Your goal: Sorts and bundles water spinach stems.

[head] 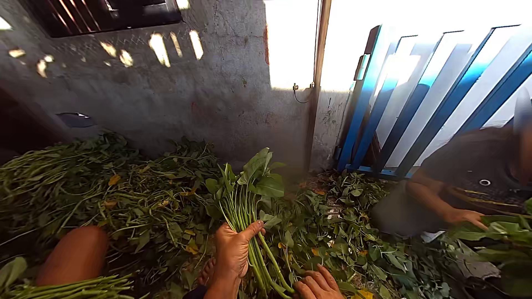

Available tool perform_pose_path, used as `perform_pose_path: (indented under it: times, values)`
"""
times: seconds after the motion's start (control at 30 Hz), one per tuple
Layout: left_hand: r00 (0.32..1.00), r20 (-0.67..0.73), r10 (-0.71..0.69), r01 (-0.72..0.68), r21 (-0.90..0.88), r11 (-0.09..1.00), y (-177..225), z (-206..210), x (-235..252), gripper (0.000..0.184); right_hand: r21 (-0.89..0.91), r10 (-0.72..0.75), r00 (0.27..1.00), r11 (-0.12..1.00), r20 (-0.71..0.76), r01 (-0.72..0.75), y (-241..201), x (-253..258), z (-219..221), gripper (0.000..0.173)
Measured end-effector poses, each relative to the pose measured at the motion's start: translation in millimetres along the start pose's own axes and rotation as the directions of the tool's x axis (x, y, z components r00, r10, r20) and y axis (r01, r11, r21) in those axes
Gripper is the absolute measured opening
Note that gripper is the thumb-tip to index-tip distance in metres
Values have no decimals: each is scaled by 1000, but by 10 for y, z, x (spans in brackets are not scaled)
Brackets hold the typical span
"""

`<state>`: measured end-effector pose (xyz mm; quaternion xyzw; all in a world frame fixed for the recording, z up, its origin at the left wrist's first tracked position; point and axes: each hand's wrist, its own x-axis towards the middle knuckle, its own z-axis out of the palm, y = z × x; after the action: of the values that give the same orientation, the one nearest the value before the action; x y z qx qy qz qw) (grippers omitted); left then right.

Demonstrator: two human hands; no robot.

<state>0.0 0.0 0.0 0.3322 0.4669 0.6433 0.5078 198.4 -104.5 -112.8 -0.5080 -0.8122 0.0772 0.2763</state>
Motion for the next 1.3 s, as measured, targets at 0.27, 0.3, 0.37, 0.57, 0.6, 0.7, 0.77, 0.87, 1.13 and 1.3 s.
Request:
perform_pose_path:
  times: [0.27,0.3,0.37,0.57,0.6,0.7,0.77,0.87,1.13,1.3]
  values:
    - [948,-276,158,-171,-21,985,51,7,37,27,2,102,988,995,-115,-102,140,-4,-39,23]
    - [936,-313,163,-182,-33,983,35,22,32,27,85,190,973,980,-135,-180,142,67,-60,23]
    - [914,-375,153,-187,-58,981,11,68,16,28,499,470,876,788,-108,-362,172,259,-108,27]
    - [812,-523,260,-316,-20,949,170,-71,148,31,949,891,337,-254,304,-186,745,691,-184,21]
    - [792,-542,281,-340,-10,940,243,-119,183,32,922,851,398,-222,343,-318,890,613,-139,27]
    - [817,-529,230,-284,-22,959,275,-173,191,30,530,495,638,359,589,-768,1096,299,108,28]
    - [873,-475,109,-164,-76,984,223,-145,174,27,207,396,596,685,698,-698,1039,268,405,25]
    - [904,-421,-73,16,-136,991,182,-103,148,25,-118,475,541,816,694,-565,788,289,784,31]
    - [936,-352,-11,5,-18,1000,128,-84,117,24,-313,572,579,814,580,-490,727,62,1308,34]
    - [966,-257,-37,31,-27,999,35,-31,63,20,-387,494,652,866,575,-316,753,15,1311,32]
